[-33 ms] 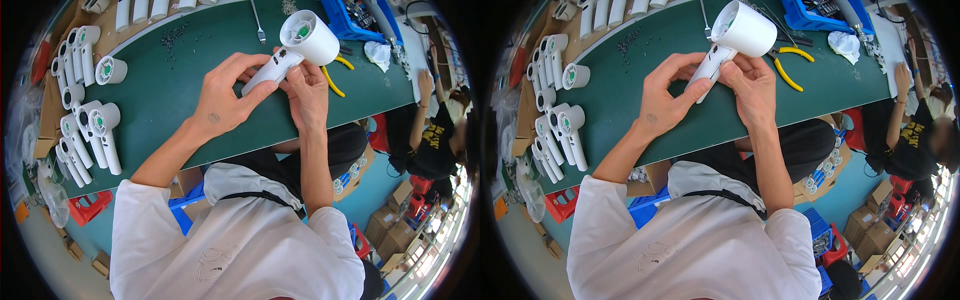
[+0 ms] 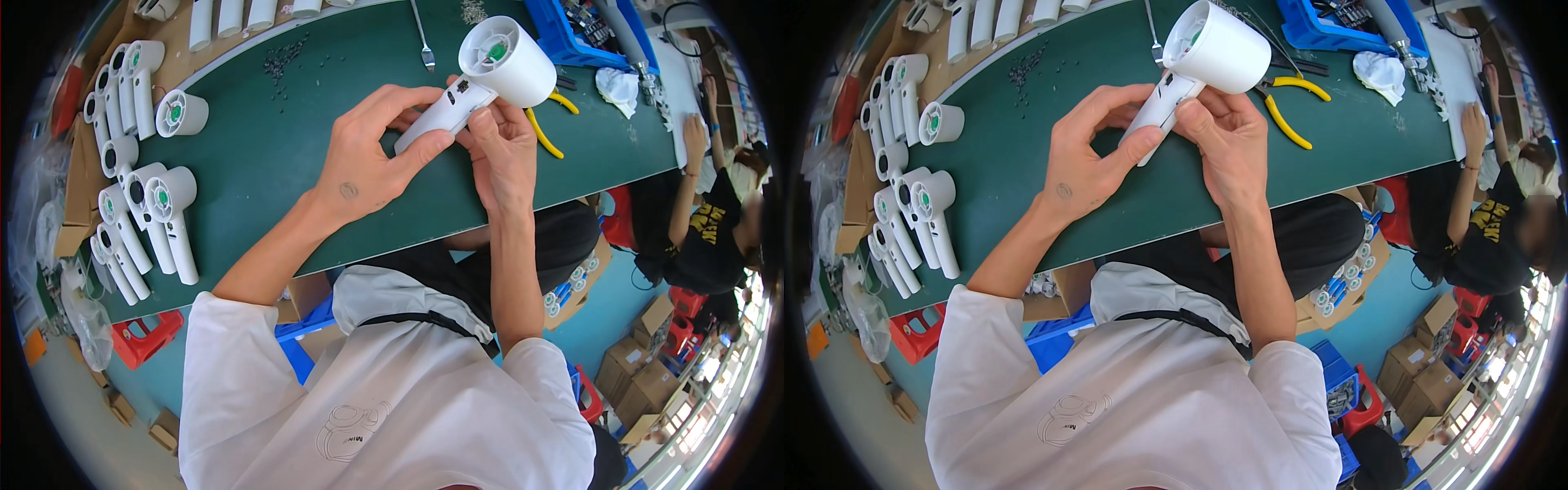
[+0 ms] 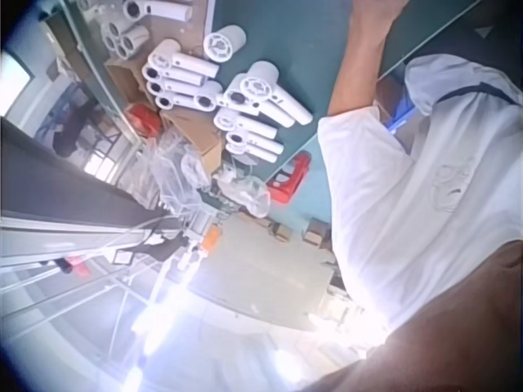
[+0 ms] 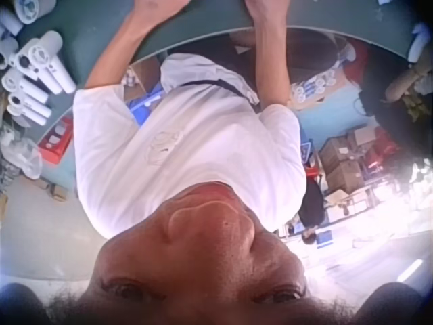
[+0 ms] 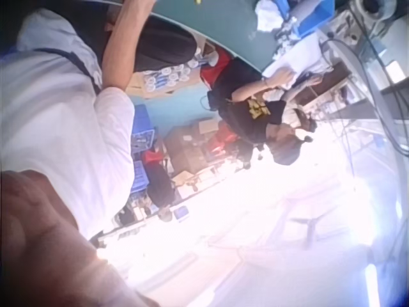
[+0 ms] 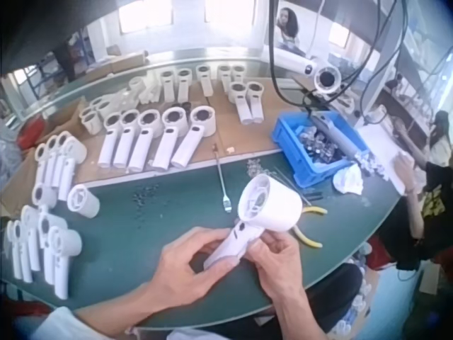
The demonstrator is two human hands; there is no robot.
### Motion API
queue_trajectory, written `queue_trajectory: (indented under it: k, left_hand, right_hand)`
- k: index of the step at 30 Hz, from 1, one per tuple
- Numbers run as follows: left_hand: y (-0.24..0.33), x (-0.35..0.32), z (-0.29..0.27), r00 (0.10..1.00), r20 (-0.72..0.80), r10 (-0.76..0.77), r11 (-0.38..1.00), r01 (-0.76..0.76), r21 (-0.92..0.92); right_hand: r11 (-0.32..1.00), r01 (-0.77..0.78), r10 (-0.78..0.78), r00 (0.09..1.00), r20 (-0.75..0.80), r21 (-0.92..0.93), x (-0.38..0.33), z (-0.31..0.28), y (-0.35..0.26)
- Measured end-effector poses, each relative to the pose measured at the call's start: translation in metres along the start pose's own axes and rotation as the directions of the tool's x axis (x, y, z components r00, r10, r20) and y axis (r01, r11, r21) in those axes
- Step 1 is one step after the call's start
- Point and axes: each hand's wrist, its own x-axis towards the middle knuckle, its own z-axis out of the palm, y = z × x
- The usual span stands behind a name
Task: Assembling small battery-operated hand-held fans at a manual assembly station.
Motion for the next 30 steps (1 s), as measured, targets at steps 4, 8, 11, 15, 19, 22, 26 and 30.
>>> queue_trajectory:
  k: [4, 8, 11, 15, 19, 22, 26, 30]
  left_hand:
    - [0.000, -0.004, 0.003, 0.999, -0.047, 0.008, 1.000, -0.008, 0.007]
    - [0.002, -0.011, 0.010, 0.985, -0.130, 0.112, 0.974, -0.083, 0.209]
    - [0.000, -0.014, 0.015, 0.968, -0.114, 0.223, 0.902, -0.160, 0.402]
    - [-0.001, -0.016, 0.020, 0.954, -0.169, 0.248, 0.945, -0.200, 0.258]
    - [-0.001, -0.019, 0.021, 0.959, 0.113, -0.260, 0.876, 0.284, -0.389]
    - [0.009, -0.017, 0.014, 0.892, 0.268, -0.365, 0.847, 0.438, -0.302]
    - [0.011, -0.020, 0.016, 0.991, 0.080, -0.106, 0.994, 0.107, -0.008]
    - [0.012, -0.027, 0.017, 1.000, -0.003, 0.017, 0.994, -0.017, 0.110]
  right_hand:
    - [1.000, 0.024, -0.024, 0.999, 0.025, 0.000, -0.001, 0.002, 0.000]
    - [1.000, -0.021, 0.019, 0.998, 0.063, 0.019, -0.003, 0.010, -0.001]
    - [0.991, 0.062, -0.049, 0.992, 0.112, -0.117, -0.005, 0.020, -0.003]
    - [1.000, 0.005, -0.003, 0.996, 0.088, -0.018, -0.005, 0.013, -0.004]
    - [0.999, 0.002, -0.006, 0.993, 0.117, 0.035, -0.005, 0.011, -0.004]
    - [0.998, -0.022, 0.014, 0.990, 0.138, 0.063, -0.004, 0.007, -0.003]
    - [0.999, 0.011, -0.020, 0.972, 0.233, 0.036, -0.004, 0.006, 0.000]
    - [0.995, 0.014, -0.048, 0.934, 0.355, 0.098, -0.005, 0.003, 0.001]
